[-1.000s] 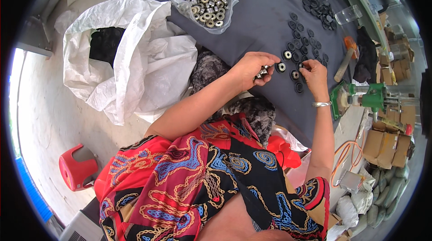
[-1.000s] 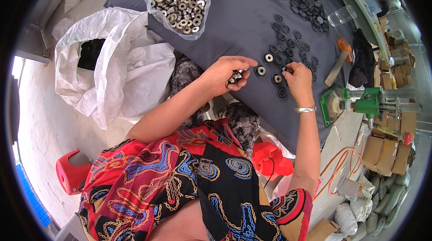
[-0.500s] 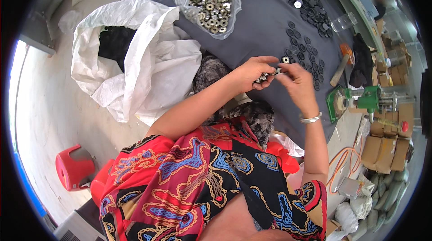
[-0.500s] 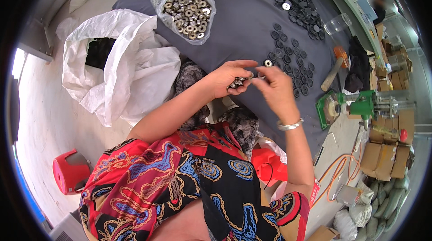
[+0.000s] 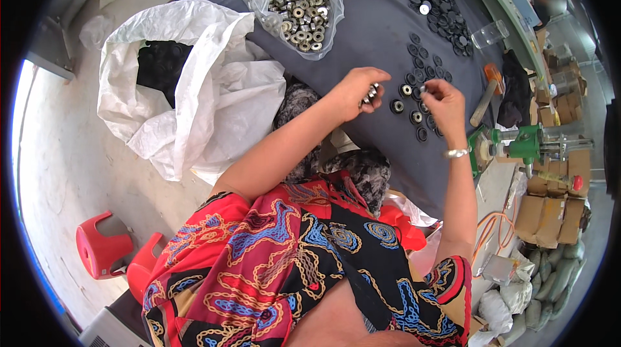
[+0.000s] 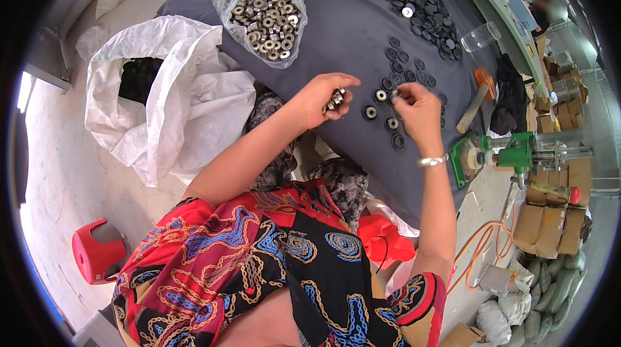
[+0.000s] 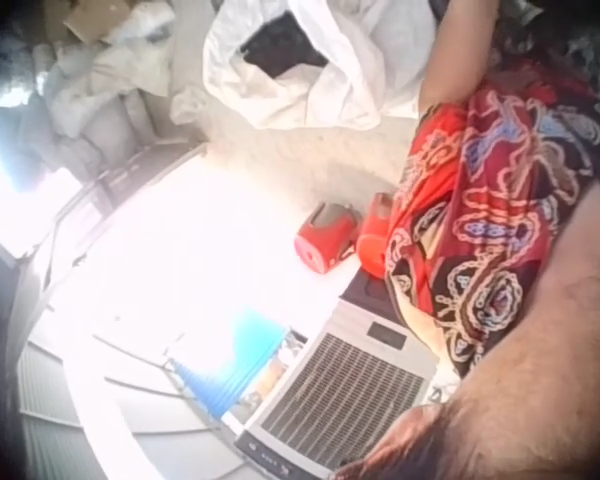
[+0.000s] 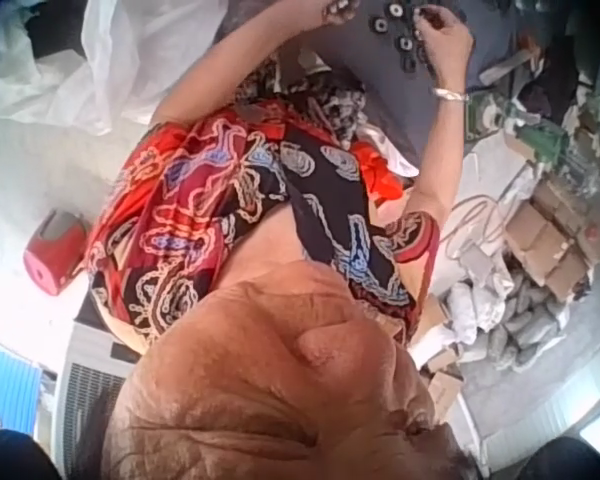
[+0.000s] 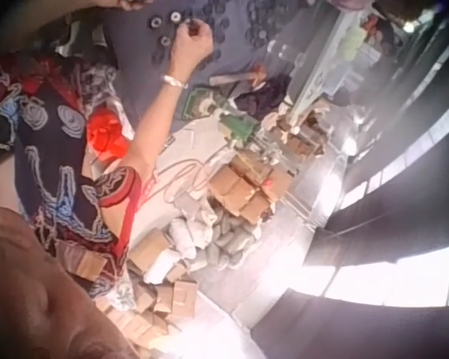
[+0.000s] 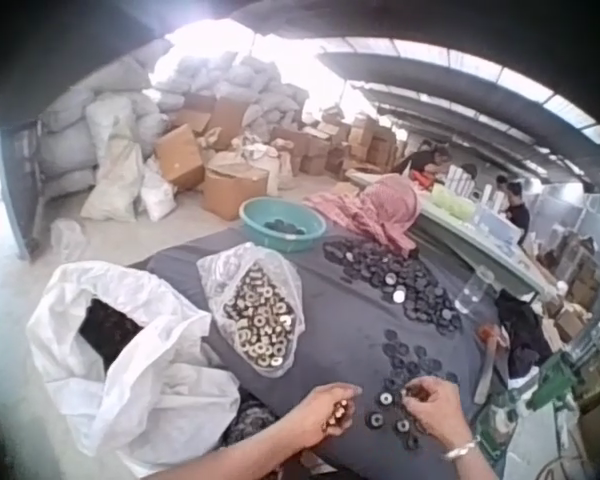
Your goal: The person assembles metal rings into small plastic components by securing them with a mallet.
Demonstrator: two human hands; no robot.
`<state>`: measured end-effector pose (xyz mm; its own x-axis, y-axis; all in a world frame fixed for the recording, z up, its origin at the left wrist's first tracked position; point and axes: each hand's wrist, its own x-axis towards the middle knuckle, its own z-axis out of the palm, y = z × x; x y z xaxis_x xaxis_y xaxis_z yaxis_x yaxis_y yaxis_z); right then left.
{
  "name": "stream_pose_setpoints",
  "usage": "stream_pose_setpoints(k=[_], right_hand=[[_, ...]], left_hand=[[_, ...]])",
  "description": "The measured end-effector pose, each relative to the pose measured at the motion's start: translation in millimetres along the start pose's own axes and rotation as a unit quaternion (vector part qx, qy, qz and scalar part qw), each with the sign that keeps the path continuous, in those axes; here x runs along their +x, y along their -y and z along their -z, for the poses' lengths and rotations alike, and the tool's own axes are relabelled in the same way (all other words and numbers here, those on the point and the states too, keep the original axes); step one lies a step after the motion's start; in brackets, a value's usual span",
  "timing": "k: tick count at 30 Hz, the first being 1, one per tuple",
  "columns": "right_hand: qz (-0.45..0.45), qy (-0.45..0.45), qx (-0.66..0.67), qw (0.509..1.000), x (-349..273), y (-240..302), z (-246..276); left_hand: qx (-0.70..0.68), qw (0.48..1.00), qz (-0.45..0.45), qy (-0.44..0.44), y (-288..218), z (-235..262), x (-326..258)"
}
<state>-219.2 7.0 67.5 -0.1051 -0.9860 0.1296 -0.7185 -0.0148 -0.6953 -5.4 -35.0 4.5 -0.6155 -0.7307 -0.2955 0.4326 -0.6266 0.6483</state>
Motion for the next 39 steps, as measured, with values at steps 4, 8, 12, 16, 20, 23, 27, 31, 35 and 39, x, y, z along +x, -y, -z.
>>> stream_pose_setpoints(k=[4, 8, 12, 16, 20, 23, 27, 31, 35, 39], right_hand=[[0.027, -0.012, -0.076, 0.997, 44.7, -29.4, 4.2], [0.045, 0.025, -0.177, 0.983, 63.5, -44.6, -3.0], [0.025, 0.036, -0.190, 0.981, 70.7, -52.8, -8.7], [0.033, 0.049, -0.203, 0.977, 82.0, -55.2, -9.6], [0.004, 0.093, -0.215, 0.972, 87.9, -42.5, -6.7], [-0.003, 0.101, -0.210, 0.972, 86.9, -43.4, -6.7], [0.075, 0.084, -0.249, 0.962, 81.8, -45.1, -2.3], [0.147, -0.010, -0.280, 0.949, 47.1, 6.2, -11.7], [0.122, 0.135, 0.039, 0.983, 16.6, 34.5, -46.8], [0.033, 0.191, 0.200, 0.960, 7.8, 36.0, -50.3]], left_hand=[[-0.069, 0.997, 0.021, 0.010, -0.3, 15.8, 8.7], [-0.061, 0.998, 0.018, 0.018, -1.0, 10.6, 3.7], [-0.051, 0.998, 0.009, 0.018, -1.2, 11.7, 3.6], [-0.041, 0.999, 0.004, 0.023, -1.6, 11.2, 2.3], [-0.027, 1.000, 0.007, 0.009, -3.8, 8.8, 1.8], [-0.032, 0.999, 0.008, 0.017, -1.6, 9.4, 1.7], [-0.037, 0.998, 0.008, 0.050, -1.9, 11.7, 0.7], [-0.022, 0.998, 0.005, 0.056, -2.0, 11.5, -2.5], [0.019, 0.999, -0.012, 0.047, -1.5, 7.4, -5.6], [0.063, 0.997, -0.005, 0.052, -6.3, 2.8, -8.4]])
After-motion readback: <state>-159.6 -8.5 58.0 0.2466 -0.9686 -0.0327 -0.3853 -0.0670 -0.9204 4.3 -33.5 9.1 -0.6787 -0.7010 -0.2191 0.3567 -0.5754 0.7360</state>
